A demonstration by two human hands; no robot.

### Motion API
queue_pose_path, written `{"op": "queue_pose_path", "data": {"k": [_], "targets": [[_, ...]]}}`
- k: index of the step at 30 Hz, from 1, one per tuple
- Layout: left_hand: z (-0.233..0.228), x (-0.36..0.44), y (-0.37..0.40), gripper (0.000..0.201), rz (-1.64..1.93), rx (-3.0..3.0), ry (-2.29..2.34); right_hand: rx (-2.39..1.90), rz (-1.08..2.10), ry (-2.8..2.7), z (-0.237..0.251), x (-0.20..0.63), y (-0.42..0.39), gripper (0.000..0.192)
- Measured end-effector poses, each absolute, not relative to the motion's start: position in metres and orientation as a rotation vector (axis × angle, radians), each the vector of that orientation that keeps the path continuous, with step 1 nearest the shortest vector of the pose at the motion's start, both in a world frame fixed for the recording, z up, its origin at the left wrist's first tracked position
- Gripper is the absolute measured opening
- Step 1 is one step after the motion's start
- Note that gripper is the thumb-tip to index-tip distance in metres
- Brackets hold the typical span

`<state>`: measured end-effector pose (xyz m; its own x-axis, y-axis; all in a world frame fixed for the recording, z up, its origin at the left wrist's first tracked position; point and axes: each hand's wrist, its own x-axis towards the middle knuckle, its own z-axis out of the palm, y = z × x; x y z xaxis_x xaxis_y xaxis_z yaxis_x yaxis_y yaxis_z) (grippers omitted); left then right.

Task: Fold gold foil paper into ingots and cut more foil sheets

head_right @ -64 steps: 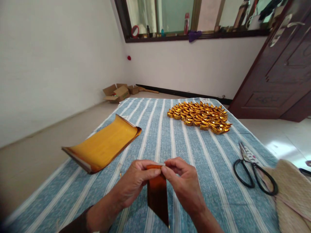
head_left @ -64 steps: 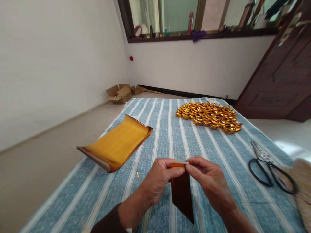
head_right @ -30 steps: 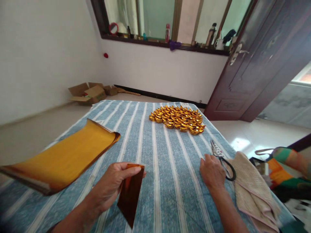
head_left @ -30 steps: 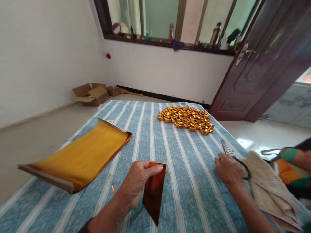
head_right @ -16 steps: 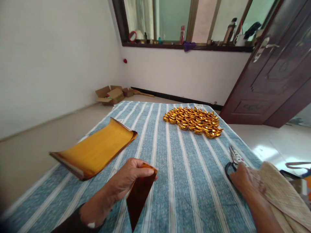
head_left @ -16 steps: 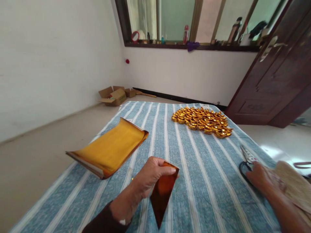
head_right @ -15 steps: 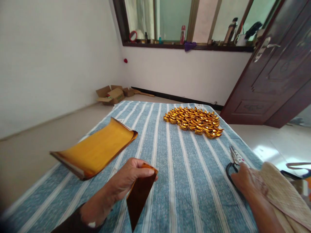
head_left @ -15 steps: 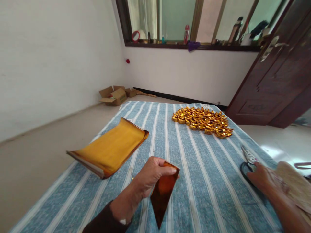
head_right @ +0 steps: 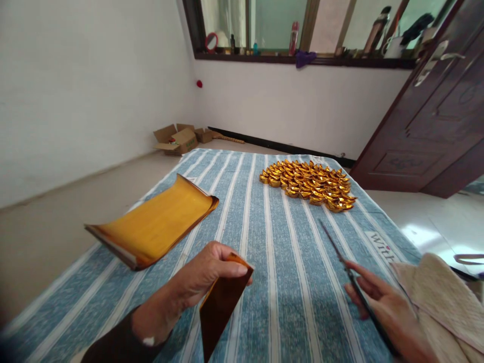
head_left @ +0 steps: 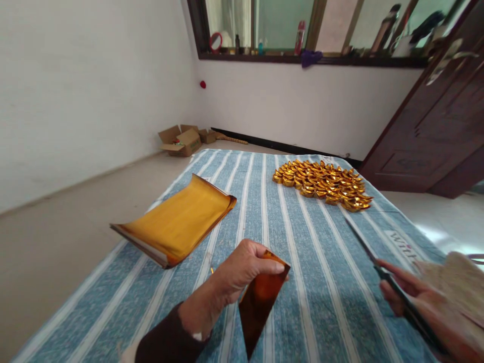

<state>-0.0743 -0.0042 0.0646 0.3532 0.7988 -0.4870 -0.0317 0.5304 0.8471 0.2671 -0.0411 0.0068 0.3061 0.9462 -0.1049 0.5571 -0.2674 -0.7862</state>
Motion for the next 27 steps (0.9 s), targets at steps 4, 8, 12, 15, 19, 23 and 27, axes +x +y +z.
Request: {"op": "queue_pose_path", "data": {"k": [4, 8, 12, 15, 19, 23, 27], "targets": [[0.068, -0.071, -0.007, 0.019, 0.601, 0.851, 1.077, -1.489, 1.499, -1.464, 0.015, 0.215, -0.060, 0.079], [0.068, -0.068, -0.009, 0.017, 0.592, 0.848, 1.021, -1.298, 1.736, -1.542, 0.017, 0.191, -0.066, 0.079], [0.064, -0.066, -0.010, 0.016, 0.577, 0.831, 1.011, -1.297, 1.794, -1.566, 0.012, 0.189, -0.070, 0.078], [0.060, -0.065, -0.010, 0.015, 0.564, 0.817, 1.023, -1.263, 1.823, -1.587, 0.012, 0.191, -0.071, 0.076], [0.058, -0.065, -0.010, 0.015, 0.551, 0.806, 1.023, -1.253, 1.832, -1.628, 0.017, 0.191, -0.071, 0.069], [0.057, -0.064, -0.010, 0.013, 0.551, 0.818, 1.039, -1.304, 1.799, -1.684, 0.025, 0.190, -0.071, 0.060], [0.055, -0.064, -0.010, 0.011, 0.556, 0.805, 1.044, -1.376, 1.811, -1.678, 0.033, 0.188, -0.071, 0.057]]}}
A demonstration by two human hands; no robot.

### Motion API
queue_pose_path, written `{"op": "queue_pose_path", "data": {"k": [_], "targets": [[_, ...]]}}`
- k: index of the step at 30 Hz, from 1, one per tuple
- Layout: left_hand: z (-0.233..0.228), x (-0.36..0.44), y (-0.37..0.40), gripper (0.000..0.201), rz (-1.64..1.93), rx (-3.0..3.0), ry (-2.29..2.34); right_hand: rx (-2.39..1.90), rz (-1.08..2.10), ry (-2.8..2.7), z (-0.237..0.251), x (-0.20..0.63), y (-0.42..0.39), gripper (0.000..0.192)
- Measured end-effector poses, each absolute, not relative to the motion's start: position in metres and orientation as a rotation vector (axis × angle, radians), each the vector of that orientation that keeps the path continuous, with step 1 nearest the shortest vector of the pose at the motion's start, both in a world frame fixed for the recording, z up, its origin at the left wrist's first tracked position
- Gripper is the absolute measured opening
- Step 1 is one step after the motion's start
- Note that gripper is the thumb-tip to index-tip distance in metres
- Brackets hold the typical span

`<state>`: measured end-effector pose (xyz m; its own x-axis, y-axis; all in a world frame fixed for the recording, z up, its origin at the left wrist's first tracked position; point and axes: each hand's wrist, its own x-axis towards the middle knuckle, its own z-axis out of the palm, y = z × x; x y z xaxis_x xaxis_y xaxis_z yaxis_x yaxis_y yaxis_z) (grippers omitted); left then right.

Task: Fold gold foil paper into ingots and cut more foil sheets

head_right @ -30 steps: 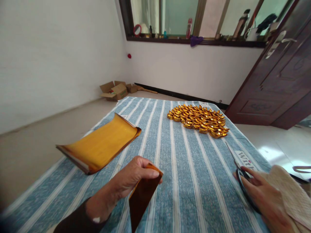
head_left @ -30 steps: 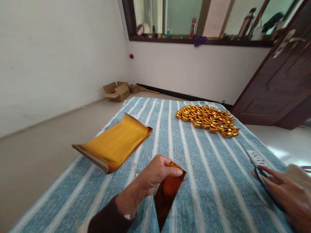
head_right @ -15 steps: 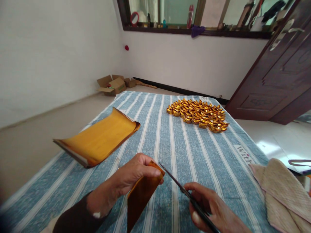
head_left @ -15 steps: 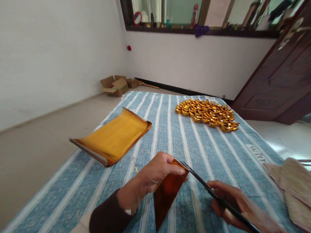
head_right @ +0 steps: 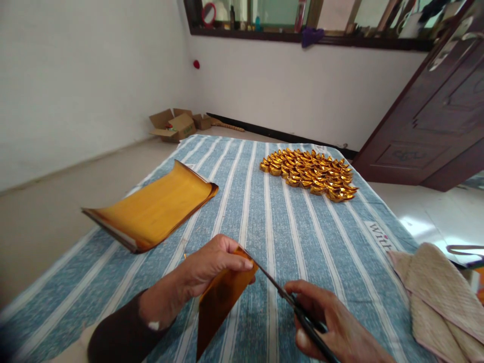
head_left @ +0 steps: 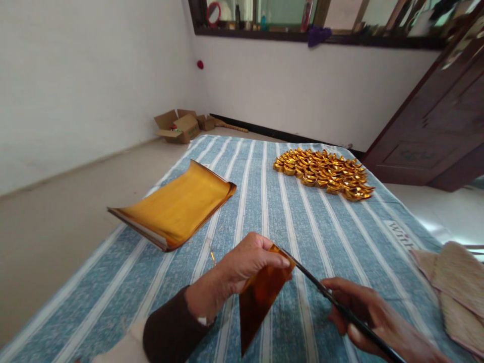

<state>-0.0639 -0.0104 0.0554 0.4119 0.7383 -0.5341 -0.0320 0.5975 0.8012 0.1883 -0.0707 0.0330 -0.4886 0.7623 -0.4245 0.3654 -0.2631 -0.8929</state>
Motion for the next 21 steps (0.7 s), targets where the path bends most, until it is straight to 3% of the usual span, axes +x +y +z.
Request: {"op": "queue_pose_path", "data": {"k": [9, 16, 21], "targets": [[0.053, -0.064, -0.010, 0.009, 0.534, 0.825, 1.039, -1.326, 1.780, -1.747, 0.038, 0.186, -0.067, 0.041], [0.052, -0.064, -0.010, 0.008, 0.544, 0.820, 1.028, -1.290, 1.802, -1.723, 0.032, 0.189, -0.066, 0.059], [0.050, -0.063, -0.010, 0.005, 0.543, 0.824, 1.027, -1.271, 1.780, -1.706, 0.025, 0.191, -0.067, 0.061]]}}
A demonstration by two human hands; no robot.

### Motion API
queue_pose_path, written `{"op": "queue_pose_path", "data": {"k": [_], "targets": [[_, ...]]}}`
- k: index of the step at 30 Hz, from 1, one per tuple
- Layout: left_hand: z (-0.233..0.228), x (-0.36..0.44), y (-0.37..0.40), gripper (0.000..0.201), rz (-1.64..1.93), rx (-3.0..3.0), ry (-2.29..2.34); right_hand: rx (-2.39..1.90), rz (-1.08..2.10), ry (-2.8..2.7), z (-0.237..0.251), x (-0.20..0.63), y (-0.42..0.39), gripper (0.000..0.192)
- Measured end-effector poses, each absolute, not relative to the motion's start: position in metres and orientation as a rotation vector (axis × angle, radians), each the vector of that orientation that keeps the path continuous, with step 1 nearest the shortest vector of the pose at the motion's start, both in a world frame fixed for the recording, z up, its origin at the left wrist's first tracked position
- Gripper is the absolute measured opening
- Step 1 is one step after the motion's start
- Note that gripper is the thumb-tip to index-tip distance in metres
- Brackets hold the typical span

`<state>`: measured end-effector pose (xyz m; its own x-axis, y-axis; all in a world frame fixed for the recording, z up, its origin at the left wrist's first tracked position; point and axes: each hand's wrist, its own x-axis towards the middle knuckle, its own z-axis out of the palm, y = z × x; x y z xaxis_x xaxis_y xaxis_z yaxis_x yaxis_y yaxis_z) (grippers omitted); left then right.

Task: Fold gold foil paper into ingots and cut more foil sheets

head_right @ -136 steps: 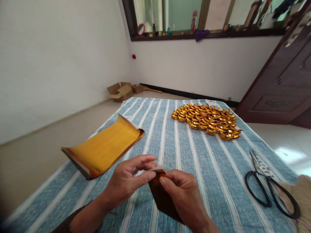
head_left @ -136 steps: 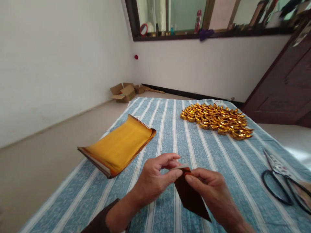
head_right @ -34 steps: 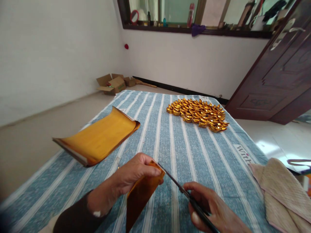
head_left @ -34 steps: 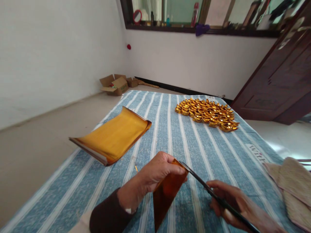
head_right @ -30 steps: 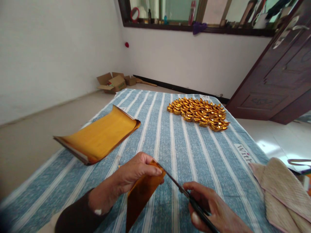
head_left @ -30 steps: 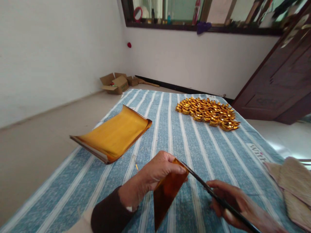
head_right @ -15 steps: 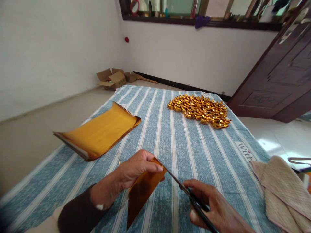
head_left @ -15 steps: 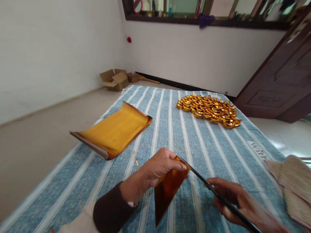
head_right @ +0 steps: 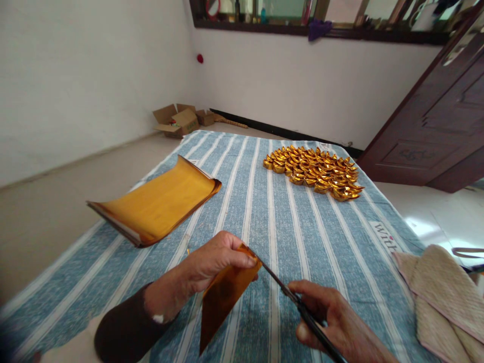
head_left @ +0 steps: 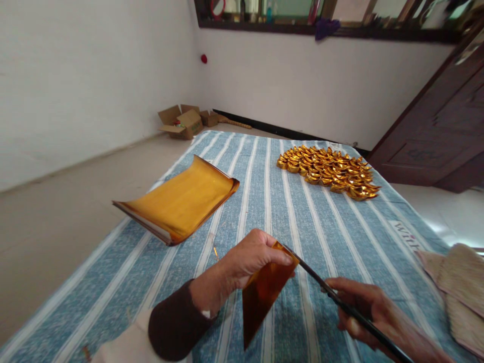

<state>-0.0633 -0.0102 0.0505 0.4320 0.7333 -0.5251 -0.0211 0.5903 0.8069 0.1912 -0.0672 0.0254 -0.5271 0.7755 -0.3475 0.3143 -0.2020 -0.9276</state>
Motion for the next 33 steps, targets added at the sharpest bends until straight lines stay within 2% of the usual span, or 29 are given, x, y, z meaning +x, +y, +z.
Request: {"op": "queue_pose_path", "data": {"k": [9, 16, 33], "targets": [[0.055, -0.062, -0.011, 0.003, 0.532, 0.806, 1.039, -1.251, 1.840, -1.669, 0.025, 0.192, -0.068, 0.062], [0.058, -0.063, -0.012, 0.005, 0.539, 0.802, 1.053, -1.264, 1.856, -1.651, 0.020, 0.193, -0.068, 0.055], [0.052, -0.065, -0.010, 0.005, 0.508, 0.749, 0.980, -1.163, 1.868, -1.600, -0.002, 0.201, -0.068, 0.064]]}}
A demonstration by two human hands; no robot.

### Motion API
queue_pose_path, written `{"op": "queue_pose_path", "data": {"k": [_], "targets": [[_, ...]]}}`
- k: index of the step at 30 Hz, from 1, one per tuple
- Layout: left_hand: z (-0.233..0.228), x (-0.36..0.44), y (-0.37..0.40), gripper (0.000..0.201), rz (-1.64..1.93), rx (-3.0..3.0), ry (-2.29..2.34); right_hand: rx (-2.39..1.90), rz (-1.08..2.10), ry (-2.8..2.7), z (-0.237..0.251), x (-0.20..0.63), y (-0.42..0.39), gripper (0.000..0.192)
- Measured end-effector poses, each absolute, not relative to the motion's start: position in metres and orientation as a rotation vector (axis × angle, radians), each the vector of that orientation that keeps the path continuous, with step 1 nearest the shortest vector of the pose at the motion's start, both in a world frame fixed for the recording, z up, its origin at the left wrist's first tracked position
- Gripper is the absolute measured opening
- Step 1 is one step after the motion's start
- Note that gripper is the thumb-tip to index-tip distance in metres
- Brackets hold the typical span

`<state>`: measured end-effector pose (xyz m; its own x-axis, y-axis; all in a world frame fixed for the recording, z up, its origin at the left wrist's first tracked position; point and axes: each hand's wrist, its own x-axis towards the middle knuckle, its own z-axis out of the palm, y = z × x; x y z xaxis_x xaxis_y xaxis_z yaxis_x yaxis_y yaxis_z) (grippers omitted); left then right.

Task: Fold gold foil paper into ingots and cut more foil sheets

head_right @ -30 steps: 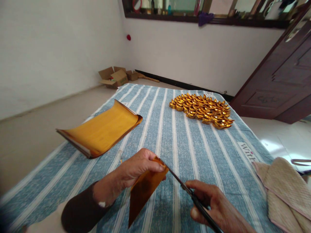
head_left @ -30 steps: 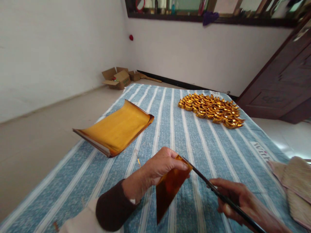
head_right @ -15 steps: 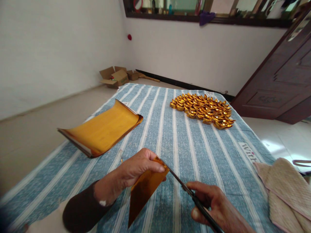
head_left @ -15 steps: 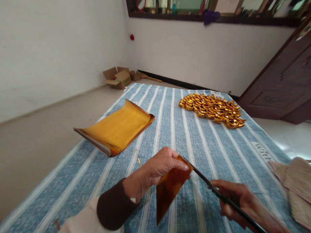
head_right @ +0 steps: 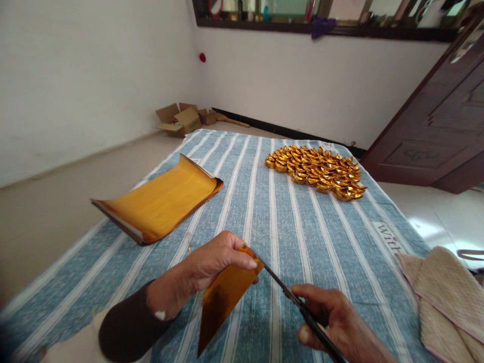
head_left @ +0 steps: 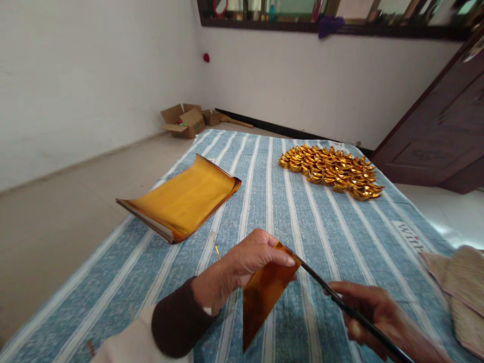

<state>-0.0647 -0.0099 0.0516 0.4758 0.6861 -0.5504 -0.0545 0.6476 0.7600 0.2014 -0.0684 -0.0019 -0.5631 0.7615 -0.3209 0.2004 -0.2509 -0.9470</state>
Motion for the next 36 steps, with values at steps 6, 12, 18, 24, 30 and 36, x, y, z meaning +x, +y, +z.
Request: {"op": "queue_pose_path", "data": {"k": [6, 12, 18, 24, 30, 36], "targets": [[0.053, -0.065, -0.010, 0.005, 0.512, 0.744, 0.955, -1.133, 1.842, -1.640, 0.003, 0.200, -0.069, 0.062], [0.053, -0.065, -0.009, 0.007, 0.501, 0.735, 0.956, -1.169, 1.810, -1.648, 0.001, 0.201, -0.069, 0.052], [0.052, -0.065, -0.009, 0.009, 0.499, 0.751, 0.959, -1.177, 1.852, -1.639, 0.003, 0.199, -0.068, 0.050], [0.051, -0.066, -0.009, 0.011, 0.495, 0.750, 0.975, -1.179, 1.842, -1.632, -0.001, 0.201, -0.068, 0.050], [0.052, -0.066, -0.008, 0.016, 0.488, 0.760, 1.003, -1.221, 1.757, -1.744, -0.001, 0.202, -0.067, 0.048], [0.050, -0.067, -0.008, 0.016, 0.488, 0.781, 1.006, -1.294, 1.762, -1.783, 0.015, 0.196, -0.067, 0.042]]}}
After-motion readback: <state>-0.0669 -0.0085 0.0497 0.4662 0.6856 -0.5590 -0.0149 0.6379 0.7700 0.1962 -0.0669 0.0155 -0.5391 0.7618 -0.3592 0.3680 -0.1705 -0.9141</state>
